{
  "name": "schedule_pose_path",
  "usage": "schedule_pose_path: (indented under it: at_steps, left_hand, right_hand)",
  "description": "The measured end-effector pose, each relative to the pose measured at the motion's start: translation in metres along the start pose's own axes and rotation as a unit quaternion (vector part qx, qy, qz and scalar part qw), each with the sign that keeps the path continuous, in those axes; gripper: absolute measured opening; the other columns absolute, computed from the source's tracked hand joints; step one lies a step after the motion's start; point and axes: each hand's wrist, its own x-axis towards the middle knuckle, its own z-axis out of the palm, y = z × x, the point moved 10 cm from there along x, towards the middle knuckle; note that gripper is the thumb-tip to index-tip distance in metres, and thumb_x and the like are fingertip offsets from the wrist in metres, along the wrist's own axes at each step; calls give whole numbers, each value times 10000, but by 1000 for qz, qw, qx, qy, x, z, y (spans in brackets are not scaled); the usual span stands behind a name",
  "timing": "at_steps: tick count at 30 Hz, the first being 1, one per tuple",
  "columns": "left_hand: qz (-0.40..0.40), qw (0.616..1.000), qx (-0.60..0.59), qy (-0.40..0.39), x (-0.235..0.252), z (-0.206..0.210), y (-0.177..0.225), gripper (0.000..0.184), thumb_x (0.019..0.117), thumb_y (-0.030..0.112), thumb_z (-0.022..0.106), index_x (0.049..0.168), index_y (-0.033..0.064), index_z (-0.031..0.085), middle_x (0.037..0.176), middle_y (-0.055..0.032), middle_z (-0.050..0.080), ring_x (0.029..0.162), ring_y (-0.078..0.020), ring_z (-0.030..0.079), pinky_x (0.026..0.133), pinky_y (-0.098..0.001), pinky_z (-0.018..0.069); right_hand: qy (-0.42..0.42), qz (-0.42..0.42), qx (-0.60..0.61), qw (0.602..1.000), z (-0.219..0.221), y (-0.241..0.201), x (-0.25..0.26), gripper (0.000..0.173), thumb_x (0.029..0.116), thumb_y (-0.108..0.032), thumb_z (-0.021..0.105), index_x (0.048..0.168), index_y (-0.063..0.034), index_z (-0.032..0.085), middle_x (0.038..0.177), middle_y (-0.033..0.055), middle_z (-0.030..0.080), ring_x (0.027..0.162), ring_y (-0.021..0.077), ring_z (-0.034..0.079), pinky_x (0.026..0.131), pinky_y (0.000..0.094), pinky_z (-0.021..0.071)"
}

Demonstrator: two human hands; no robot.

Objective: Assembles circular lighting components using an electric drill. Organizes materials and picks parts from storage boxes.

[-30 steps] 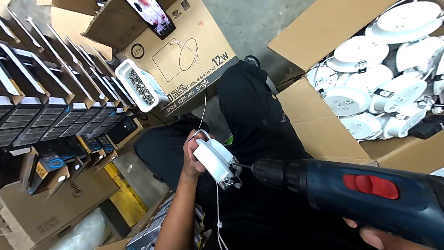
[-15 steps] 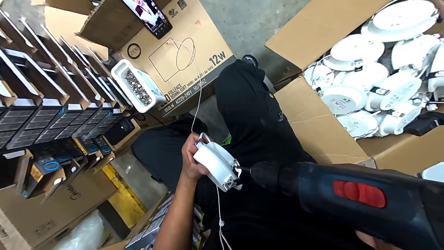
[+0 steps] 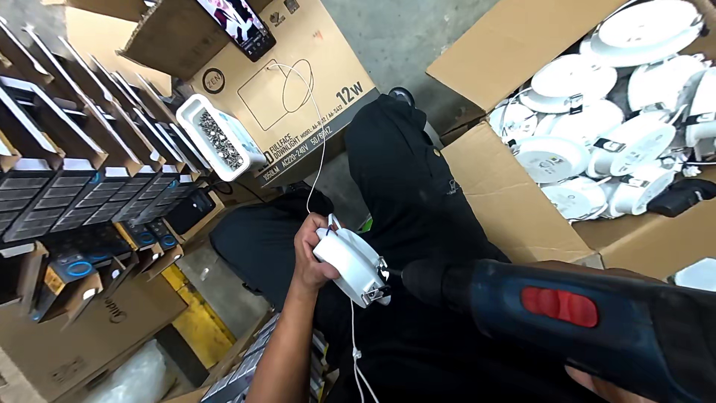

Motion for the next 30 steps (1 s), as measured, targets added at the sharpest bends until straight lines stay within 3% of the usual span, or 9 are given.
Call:
schedule_pose_path:
  at_steps: [2, 4, 10, 13, 16, 19, 22, 27, 30]
  left_hand:
    - [0, 1000, 8, 0, 1, 1, 0, 621, 685, 671, 836, 1012, 193, 611, 956, 36, 697, 875, -69, 671, 764, -244, 565]
    - [-2, 1000, 1, -2, 1, 3, 0, 627, 679, 657, 848, 1010, 181, 611, 968, 23, 698, 885, -81, 675, 775, -253, 570]
    - [5, 1000, 0, -10, 1, 5, 3, 602, 680, 634, 860, 1002, 187, 620, 956, 34, 701, 883, -71, 676, 773, -238, 569]
    - [-1, 1000, -10, -24, 2, 7, 3, 595, 687, 623, 861, 1012, 189, 615, 959, 37, 697, 879, -66, 670, 769, -232, 563]
    - [-14, 999, -12, -44, 5, 9, 1, 621, 690, 681, 828, 1004, 190, 615, 937, 11, 709, 846, -101, 688, 739, -268, 581]
    - [-12, 994, -101, -49, 7, 10, -3, 598, 715, 674, 790, 1026, 189, 631, 962, -28, 693, 862, -166, 678, 753, -340, 576]
    - [-4, 990, -134, -39, 9, 8, -6, 598, 724, 696, 764, 1048, 209, 638, 996, -6, 696, 908, -141, 675, 785, -321, 568]
    - [-46, 991, -120, 40, 13, -9, -10, 652, 714, 701, 789, 1070, 176, 639, 953, -36, 723, 838, -148, 705, 731, -327, 599]
    - [-137, 981, -21, 137, 21, -7, -7, 779, 758, 655, 783, 1184, 39, 570, 920, -39, 720, 807, -122, 717, 749, -323, 632]
  right_hand:
    - [-20, 6, 6, 1000, 6, -10, 10, 451, 948, -199, 691, 1356, -25, 608, 1277, 15, 686, 1194, 16, 613, 1054, 222, 499]
    - [-56, 31, -37, 997, 9, -9, 12, 506, 952, -308, 694, 1374, -46, 597, 1261, 4, 686, 1176, -18, 606, 1034, 190, 494]
    - [-89, 46, -53, 994, 4, 10, 1, 573, 960, -442, 675, 1400, -88, 579, 1259, 13, 682, 1153, 28, 632, 1006, 232, 536]
    - [-104, 69, -83, 989, 7, 2, 6, 563, 1013, -519, 557, 1427, -137, 576, 1254, -12, 696, 1125, 10, 649, 973, 222, 551]
    - [-115, 40, -105, 987, 9, -16, 11, 579, 1044, -485, 505, 1483, -108, 531, 1332, -3, 675, 1207, 9, 618, 1036, 232, 525]
    - [18, 36, -12, 999, 0, -16, -3, 457, 950, -353, 717, 1326, -105, 638, 1205, -62, 696, 1111, -25, 623, 989, 212, 523]
    - [4, 116, 31, 993, -8, -9, -15, 287, 963, -382, 688, 1201, -221, 696, 1065, -183, 702, 969, -92, 628, 878, 142, 525]
    - [11, 53, 63, 997, -39, 0, -3, 391, 949, -398, 698, 1293, -217, 665, 1096, -82, 720, 863, 3, 661, 749, 173, 558]
    - [43, 35, 95, 994, -46, 0, 11, 362, 934, -360, 721, 1258, -201, 689, 1100, -22, 735, 818, 52, 684, 716, 194, 578]
